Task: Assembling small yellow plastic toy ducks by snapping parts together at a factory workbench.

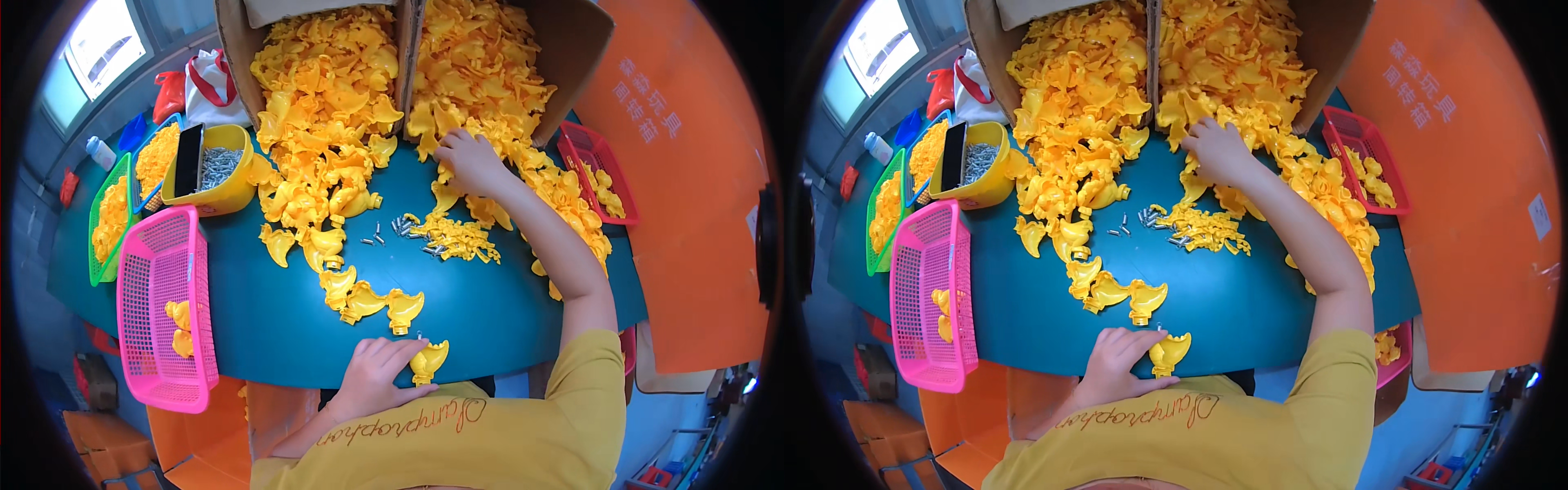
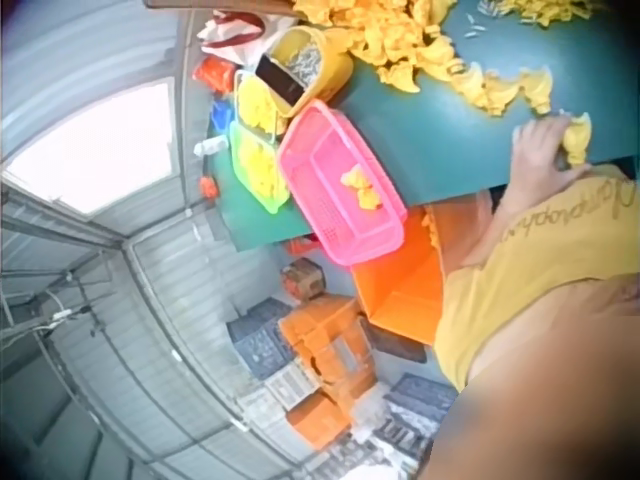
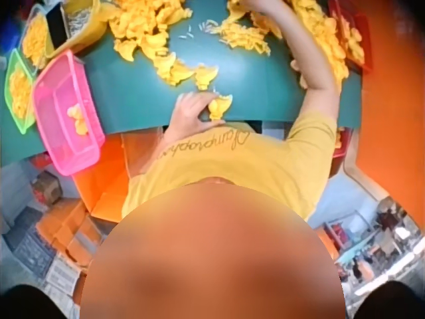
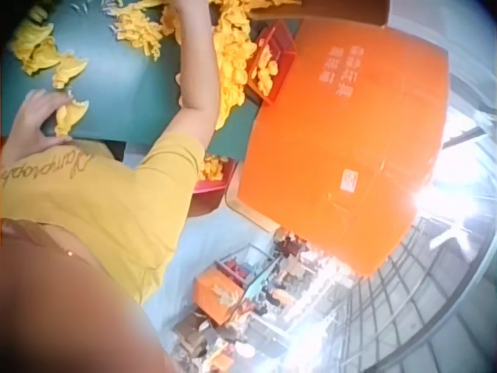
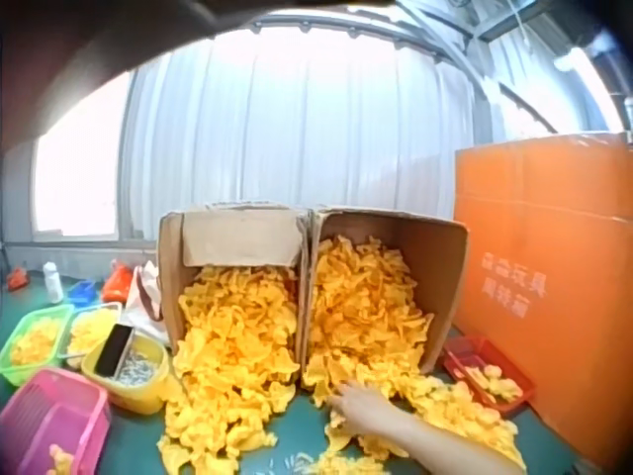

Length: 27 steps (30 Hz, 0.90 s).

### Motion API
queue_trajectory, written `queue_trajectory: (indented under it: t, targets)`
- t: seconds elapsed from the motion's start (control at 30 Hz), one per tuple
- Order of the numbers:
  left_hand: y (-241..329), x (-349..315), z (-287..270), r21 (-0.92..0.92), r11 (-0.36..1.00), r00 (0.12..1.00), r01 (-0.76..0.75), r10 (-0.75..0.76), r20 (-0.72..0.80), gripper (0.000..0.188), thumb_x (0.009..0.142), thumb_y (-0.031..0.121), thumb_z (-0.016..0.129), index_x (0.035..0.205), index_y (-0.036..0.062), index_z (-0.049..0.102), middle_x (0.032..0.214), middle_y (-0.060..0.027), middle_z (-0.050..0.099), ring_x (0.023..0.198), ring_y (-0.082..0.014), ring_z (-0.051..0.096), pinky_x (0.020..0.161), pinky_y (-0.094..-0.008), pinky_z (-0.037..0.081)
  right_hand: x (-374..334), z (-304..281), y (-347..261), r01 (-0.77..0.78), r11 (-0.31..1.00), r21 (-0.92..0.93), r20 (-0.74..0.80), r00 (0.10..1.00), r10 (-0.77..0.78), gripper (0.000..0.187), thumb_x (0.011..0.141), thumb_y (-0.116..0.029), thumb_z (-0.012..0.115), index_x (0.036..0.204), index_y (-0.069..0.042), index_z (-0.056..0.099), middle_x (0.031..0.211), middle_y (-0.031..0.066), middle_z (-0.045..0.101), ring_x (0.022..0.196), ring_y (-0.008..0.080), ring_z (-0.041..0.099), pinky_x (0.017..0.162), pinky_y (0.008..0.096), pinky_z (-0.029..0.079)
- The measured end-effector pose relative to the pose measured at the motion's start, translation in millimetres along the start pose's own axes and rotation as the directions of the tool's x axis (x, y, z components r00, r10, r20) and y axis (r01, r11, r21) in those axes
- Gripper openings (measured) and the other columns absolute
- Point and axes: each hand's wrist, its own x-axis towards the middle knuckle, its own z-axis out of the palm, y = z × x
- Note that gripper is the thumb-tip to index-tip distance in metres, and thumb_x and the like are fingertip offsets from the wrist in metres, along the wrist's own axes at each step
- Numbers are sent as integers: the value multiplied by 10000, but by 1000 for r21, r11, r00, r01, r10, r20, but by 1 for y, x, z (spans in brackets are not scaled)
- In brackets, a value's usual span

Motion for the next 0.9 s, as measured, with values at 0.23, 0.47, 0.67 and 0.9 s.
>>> queue_trajectory:
  t: [0.23,0.47,0.67,0.9]
  targets:
    - [0,0,-1,10,1000,1000,3,-3,6,701,756,444,918,1317,106,666,1229,-36,725,973,-210,651,871,-366,465,-63,-11,8,-6,930,367,-88,995,41,721,822,-439,843,1406,-82,617,1571,128,490,1512,321,375,1179,446,386]
    - [1,-5,4,33,999,999,32,-32,-23,722,731,447,933,1298,83,674,1163,-48,729,936,-235,650,826,-376,472,-114,-31,-24,73,709,701,-326,917,228,251,912,-284,781,1013,-59,733,1050,77,727,973,243,701,757,347,544]
    - [-4,2,13,72,995,990,70,-61,-124,729,689,401,955,1287,86,681,1072,-53,719,911,-254,643,801,-381,471,-197,-33,-84,-107,835,540,141,989,35,276,910,-283,747,1067,-58,711,1013,154,705,974,365,688,828,447,561]
    - [-3,7,16,127,973,969,190,-166,-182,759,694,430,947,1320,102,670,1138,-43,718,1002,-234,623,862,-374,440,-214,0,-114,-170,596,785,184,982,39,567,842,-373,859,1301,-89,688,995,102,654,947,264,676,735,419,505]
